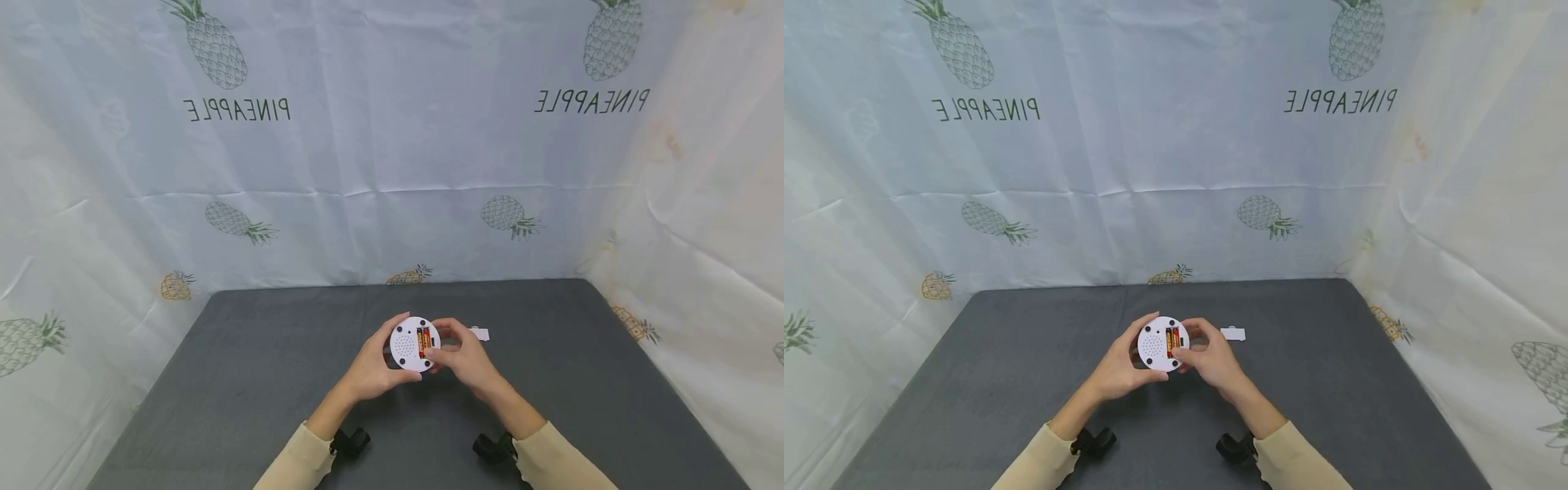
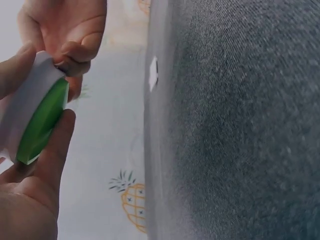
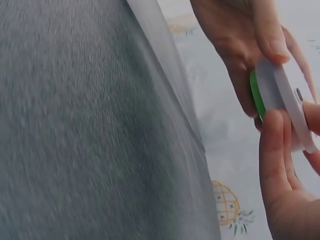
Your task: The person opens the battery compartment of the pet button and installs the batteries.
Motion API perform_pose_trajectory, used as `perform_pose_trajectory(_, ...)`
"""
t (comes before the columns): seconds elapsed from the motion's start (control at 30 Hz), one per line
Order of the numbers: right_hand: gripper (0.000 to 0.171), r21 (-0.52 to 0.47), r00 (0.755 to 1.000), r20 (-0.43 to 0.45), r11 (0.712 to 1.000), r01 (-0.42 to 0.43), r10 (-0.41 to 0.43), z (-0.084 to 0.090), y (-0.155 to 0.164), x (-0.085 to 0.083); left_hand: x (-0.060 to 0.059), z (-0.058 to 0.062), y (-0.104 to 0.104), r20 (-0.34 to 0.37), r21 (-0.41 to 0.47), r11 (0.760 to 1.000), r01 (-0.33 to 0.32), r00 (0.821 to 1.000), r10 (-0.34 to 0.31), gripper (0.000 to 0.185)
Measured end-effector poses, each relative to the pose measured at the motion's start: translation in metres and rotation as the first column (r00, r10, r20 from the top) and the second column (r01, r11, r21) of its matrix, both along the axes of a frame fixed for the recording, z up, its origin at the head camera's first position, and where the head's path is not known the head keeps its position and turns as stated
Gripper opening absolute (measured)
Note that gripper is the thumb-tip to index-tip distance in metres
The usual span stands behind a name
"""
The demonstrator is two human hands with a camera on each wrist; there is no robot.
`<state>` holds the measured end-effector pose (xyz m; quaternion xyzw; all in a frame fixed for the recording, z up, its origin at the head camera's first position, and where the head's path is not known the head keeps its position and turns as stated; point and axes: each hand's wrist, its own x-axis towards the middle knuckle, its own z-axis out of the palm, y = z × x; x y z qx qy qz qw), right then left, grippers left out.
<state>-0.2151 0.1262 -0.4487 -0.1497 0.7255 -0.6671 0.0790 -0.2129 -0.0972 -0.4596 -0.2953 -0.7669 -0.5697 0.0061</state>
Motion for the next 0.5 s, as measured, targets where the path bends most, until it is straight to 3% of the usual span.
perform_pose_trajectory(0.2,0.049,0.002,0.999,0.002,0.999,0.037,-0.037,0.002,-0.006,0.003,-0.001,0.002,-0.003,0.028,-0.015,1.000,0.005,1.000,-0.004,0.100)
perform_pose_trajectory(0.5,0.045,0.045,0.997,-0.037,0.997,-0.064,0.065,0.007,0.005,0.000,-0.002,0.004,-0.006,0.044,-0.009,1.000,0.005,0.999,-0.005,0.099)
